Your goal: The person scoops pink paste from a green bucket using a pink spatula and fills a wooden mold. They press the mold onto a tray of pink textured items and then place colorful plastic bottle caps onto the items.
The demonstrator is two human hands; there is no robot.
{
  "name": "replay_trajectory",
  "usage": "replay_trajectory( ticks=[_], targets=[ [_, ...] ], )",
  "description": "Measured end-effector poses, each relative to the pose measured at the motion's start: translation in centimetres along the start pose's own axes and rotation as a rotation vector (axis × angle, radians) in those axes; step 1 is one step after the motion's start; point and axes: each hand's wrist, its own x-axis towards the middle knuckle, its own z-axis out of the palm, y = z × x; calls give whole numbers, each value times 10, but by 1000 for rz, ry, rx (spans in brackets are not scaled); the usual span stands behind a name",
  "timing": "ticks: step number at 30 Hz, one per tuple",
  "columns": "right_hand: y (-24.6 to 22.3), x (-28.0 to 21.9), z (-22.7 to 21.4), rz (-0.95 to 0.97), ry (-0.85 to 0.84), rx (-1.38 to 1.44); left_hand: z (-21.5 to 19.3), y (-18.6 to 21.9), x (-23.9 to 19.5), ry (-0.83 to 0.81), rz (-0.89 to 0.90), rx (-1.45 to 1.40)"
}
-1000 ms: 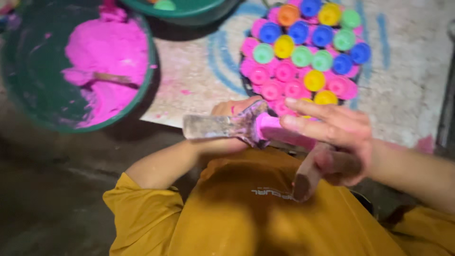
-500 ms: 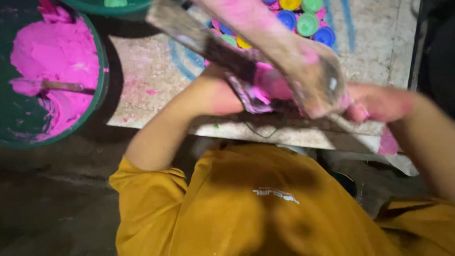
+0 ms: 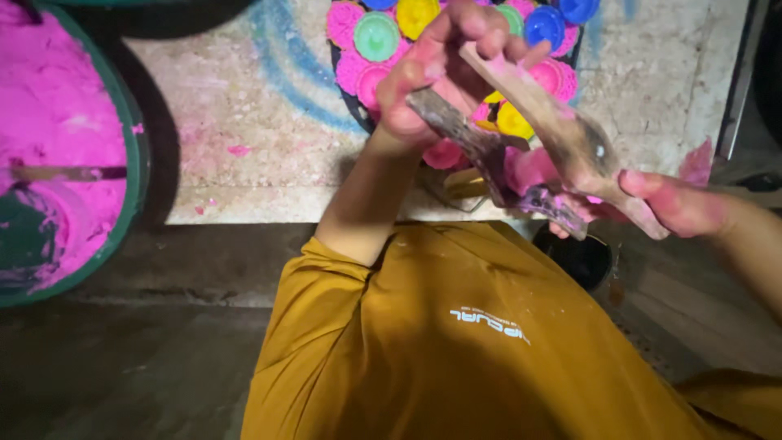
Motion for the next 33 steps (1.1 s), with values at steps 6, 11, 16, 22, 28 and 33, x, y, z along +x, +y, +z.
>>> replay_trajectory(
  ticks=[6, 11, 16, 22, 28, 33],
  targets=[
    [8, 14, -3, 199, 234, -232, -36, -1, 12, 56, 120, -82],
    [0, 38, 25, -10, 239, -178, -62, 5, -2, 92, 124, -147],
    [-8, 43, 41, -43, 292, -138, -70, 2, -3, 92, 95, -263],
    [-15, 48, 49, -65, 433, -275, -71, 11, 9, 85, 131, -172],
    [-12, 65, 62, -173, 343, -206, -73, 27, 1, 113, 97, -94],
    [-24, 48, 49, -62, 365, -291, -68, 2, 1, 247, 122, -191]
  ],
)
